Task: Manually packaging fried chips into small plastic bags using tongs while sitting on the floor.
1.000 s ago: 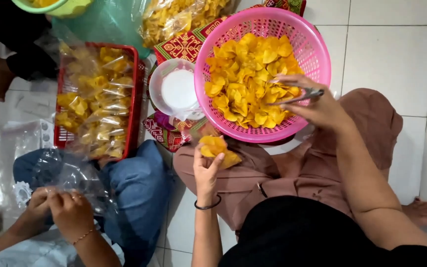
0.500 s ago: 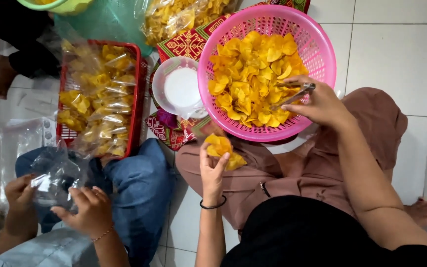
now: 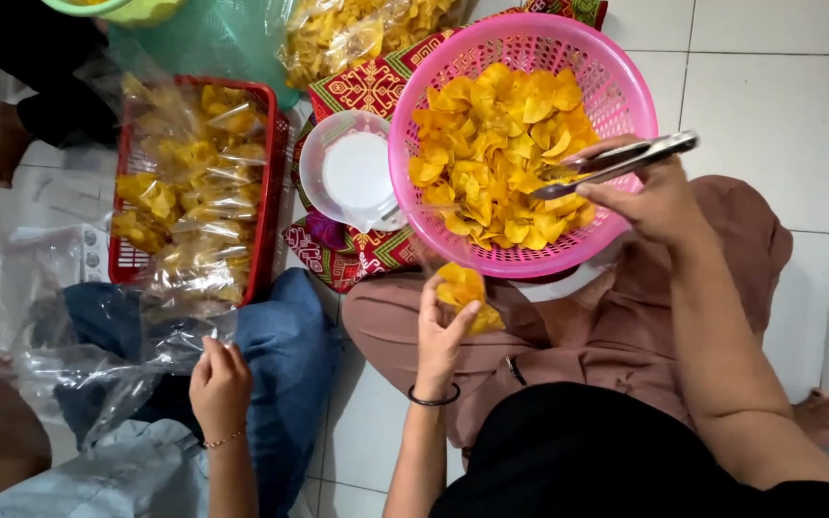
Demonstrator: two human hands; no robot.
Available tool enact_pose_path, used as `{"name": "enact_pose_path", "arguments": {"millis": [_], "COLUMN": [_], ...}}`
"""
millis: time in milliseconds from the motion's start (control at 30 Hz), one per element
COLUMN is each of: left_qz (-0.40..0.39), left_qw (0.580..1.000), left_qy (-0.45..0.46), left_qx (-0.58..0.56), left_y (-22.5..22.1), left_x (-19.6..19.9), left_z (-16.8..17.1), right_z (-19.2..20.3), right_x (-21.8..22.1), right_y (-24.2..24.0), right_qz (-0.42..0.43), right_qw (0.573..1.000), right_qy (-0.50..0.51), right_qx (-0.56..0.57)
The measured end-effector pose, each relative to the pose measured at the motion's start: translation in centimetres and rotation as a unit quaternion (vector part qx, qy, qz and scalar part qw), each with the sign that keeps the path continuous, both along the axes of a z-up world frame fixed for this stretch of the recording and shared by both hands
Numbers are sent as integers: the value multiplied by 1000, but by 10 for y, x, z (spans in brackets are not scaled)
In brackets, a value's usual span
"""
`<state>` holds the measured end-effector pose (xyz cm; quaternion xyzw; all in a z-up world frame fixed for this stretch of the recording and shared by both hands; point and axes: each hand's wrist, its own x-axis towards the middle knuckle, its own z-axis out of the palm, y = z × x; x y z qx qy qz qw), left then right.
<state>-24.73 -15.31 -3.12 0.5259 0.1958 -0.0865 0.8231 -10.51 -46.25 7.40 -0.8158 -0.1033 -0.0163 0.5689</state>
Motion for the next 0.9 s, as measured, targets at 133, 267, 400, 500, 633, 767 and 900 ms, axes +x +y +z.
{"name": "enact_pose_path", "arguments": {"millis": [133,267,400,500,633,767,900], "left_qz": [-74,-95,-116,-134,-129,-149,-157], "left_qw": [994,988,985,976,967,969,972], "left_qy": [-76,-113,-118,-143,-159,-154,-138], "left_qx": [-15,-41,40,93,149,127,106], "left_y": [-5,-10,-13,-19,-20,-20,-19], "left_x": [7,9,11,12,10,11,10], "left_z": [28,35,59,60,64,73,73], "right_z": [17,40,41,46,70,85,82], "right_x": [-8,-20,-31,-41,-46,-42,-44], "right_y": [-10,-8,-10,-12,5,18,14], "right_qz": [0,-41,-11,-12,69,131,141], "right_qw": [988,959,949,965,980,987,986], "right_qy": [37,68,67,54,13,-69,-71], "right_qx": [150,273,307,256,185,57,55]}}
